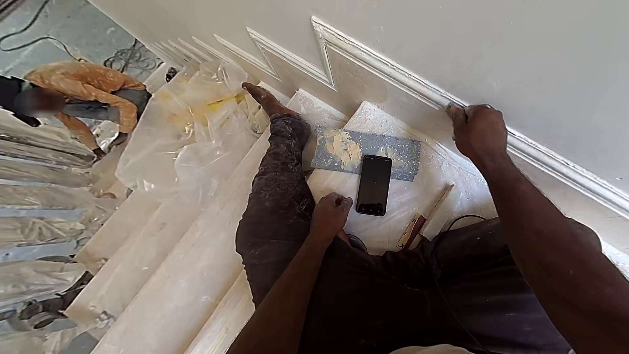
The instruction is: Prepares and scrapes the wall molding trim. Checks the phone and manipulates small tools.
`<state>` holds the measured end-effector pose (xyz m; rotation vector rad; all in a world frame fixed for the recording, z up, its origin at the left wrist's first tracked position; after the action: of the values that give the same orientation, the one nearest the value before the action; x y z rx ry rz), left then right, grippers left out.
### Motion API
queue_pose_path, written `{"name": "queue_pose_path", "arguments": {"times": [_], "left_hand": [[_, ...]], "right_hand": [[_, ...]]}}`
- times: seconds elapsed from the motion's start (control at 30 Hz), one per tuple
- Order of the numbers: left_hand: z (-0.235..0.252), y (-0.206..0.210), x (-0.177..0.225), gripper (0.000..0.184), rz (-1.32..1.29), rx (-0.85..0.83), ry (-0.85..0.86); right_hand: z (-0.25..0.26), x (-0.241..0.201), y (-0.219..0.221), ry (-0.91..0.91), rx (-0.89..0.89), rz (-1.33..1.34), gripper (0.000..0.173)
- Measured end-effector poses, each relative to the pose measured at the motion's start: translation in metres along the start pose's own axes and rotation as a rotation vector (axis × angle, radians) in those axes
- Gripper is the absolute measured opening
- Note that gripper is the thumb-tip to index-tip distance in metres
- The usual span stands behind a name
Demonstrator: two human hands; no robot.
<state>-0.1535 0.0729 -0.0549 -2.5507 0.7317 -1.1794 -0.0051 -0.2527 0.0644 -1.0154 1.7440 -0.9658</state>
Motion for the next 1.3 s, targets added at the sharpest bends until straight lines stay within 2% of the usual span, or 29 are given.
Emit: {"name": "queue_pose_path", "arguments": {"times": [0.1, 0.2, 0.3, 0.43, 0.6, 0.7, 0.87, 1.1, 1.3], "left_hand": [[-0.002, 0.001, 0.000, 0.032, -0.003, -0.007, 0.011], [-0.007, 0.001, 0.002, 0.033, 0.009, -0.022, 0.020], [-0.004, 0.002, 0.002, 0.032, 0.010, -0.023, 0.026], [-0.006, 0.002, 0.008, 0.030, -0.006, -0.032, 0.046], [-0.012, -0.002, 0.010, 0.028, -0.023, -0.002, 0.050], [-0.013, -0.001, 0.010, 0.029, 0.025, 0.006, 0.045], [-0.020, 0.003, 0.012, 0.028, 0.093, 0.005, 0.065], [-0.059, 0.013, 0.014, 0.028, 0.261, 0.063, 0.073], [-0.054, 0.021, 0.024, 0.031, 0.435, 0.127, 0.054]], "right_hand": [[-0.028, 0.053, -0.005, 0.058, 0.018, -0.048, 0.065], [-0.063, 0.128, -0.005, 0.205, 0.027, -0.072, 0.068], [-0.087, 0.189, -0.001, 0.302, 0.041, 0.111, 0.063], [-0.101, 0.162, 0.012, 0.153, 0.046, 0.314, 0.054], [-0.112, 0.102, 0.075, -0.053, -0.205, 0.318, 0.039], [-0.112, 0.093, 0.086, -0.085, -0.301, 0.333, 0.028], [-0.104, 0.115, 0.072, -0.010, -0.150, 0.525, 0.037], [-0.065, 0.111, 0.041, -0.056, -0.028, 0.411, 0.033], [-0.051, 0.087, 0.048, -0.101, -0.096, 0.759, 0.033]]}}
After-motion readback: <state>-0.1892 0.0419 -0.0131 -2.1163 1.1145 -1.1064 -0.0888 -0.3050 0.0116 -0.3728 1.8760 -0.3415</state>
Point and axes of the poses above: each hand's wrist, its own z-axis towards the middle knuckle, its own y-axis out of the palm, x = y × z, the point moved 5 cm from there along z, towards the middle knuckle, and after that the axes turned 10 degrees about -x, right-handed, at the moved point
